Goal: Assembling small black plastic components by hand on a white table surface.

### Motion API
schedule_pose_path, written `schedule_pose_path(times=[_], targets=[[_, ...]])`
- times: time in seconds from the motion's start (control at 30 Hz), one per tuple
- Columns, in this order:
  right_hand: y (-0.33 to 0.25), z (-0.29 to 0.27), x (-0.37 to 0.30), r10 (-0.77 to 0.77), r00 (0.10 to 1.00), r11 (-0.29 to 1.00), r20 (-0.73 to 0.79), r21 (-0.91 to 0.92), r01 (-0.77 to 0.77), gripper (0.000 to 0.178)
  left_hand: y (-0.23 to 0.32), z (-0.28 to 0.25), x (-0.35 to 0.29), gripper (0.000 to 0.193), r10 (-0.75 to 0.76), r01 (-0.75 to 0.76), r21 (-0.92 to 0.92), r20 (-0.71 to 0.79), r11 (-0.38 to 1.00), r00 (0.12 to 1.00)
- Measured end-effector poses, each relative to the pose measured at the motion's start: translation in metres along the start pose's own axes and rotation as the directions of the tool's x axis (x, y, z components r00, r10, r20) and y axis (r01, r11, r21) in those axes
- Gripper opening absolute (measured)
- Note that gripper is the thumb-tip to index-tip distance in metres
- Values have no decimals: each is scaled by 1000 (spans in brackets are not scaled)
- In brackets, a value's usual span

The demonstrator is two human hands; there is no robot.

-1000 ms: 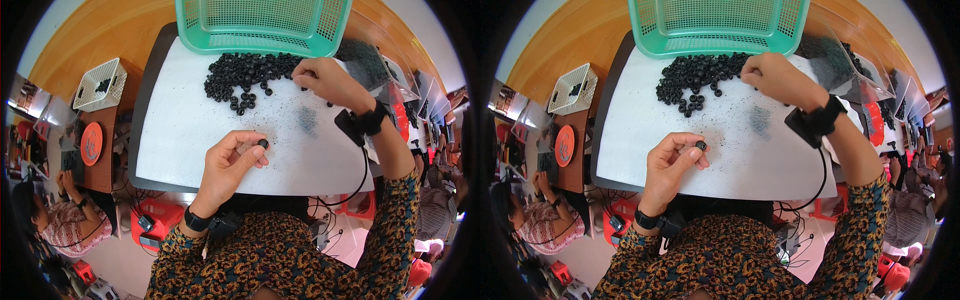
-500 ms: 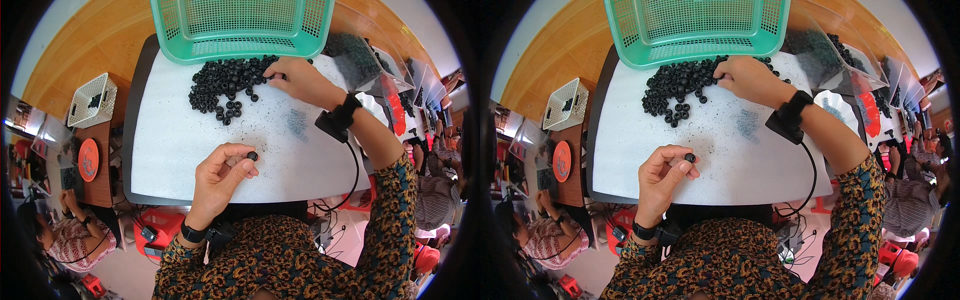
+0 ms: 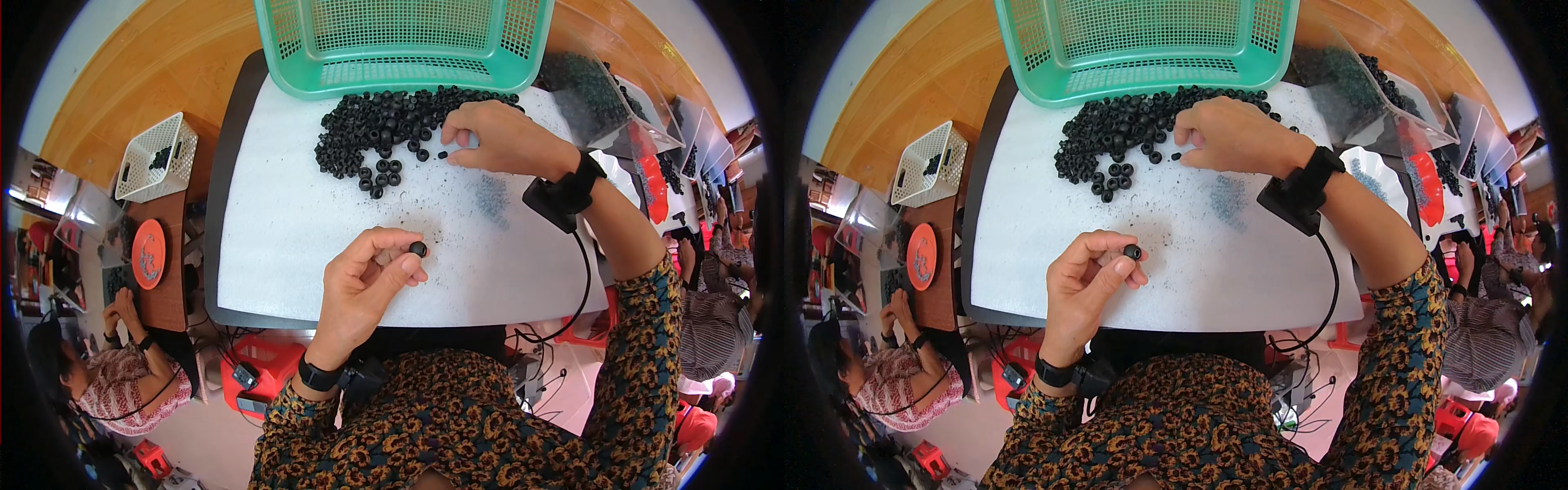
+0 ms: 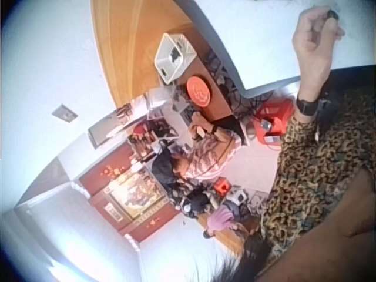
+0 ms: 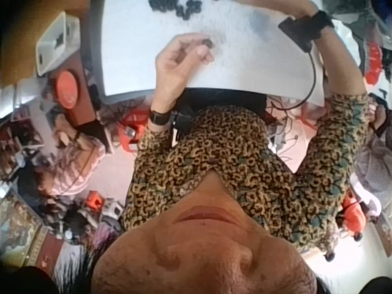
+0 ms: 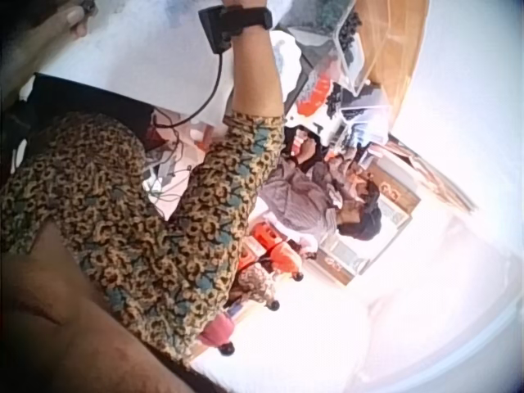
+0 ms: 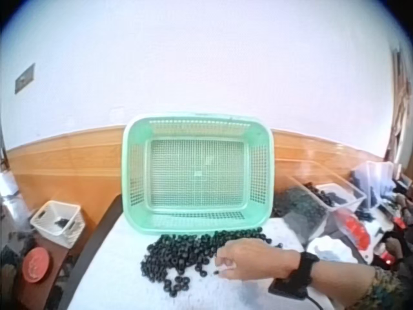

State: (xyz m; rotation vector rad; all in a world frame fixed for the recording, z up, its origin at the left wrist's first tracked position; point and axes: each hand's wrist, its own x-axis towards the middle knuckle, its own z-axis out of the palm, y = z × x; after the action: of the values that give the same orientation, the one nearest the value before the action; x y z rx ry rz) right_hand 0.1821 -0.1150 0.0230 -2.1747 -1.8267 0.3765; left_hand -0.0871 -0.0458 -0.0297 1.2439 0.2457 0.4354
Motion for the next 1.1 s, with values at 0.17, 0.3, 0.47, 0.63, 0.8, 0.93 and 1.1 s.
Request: schedule_pose_path(times=[0.17, 0.3, 0.47, 0.63, 0.8, 0.93, 1.1], targets=[[-4, 7, -1, -87, 995, 995, -54, 47, 90, 19, -2, -1, 2, 21, 8, -8, 9, 7, 1000, 1000], [-3, 11, -3, -152, 985, 986, -81, 58, 157, 17, -3, 0, 3, 21, 22, -22, 0, 8, 1000, 1000], [-31, 9, -15, -12, 995, 903, -94, 427, 51, 13, -1, -3, 3, 20, 22, -21, 22, -36, 1000, 999], [-67, 9, -38, 182, 982, 650, 41, 745, -151, 18, 1, -3, 5, 21, 20, -22, -21, -48, 1000, 999], [-85, 26, -52, 169, 985, 513, 31, 851, -115, 19, -2, -4, 10, 21, 38, -42, -66, -50, 997, 998], [-91, 35, -54, 189, 982, 466, 0, 880, -90, 17, -2, -4, 10, 20, 52, -57, -74, -68, 996, 996], [-96, 45, -56, 212, 972, 437, -103, 899, 0, 15, -3, -5, 11, 21, 59, -64, -68, -63, 996, 996]])
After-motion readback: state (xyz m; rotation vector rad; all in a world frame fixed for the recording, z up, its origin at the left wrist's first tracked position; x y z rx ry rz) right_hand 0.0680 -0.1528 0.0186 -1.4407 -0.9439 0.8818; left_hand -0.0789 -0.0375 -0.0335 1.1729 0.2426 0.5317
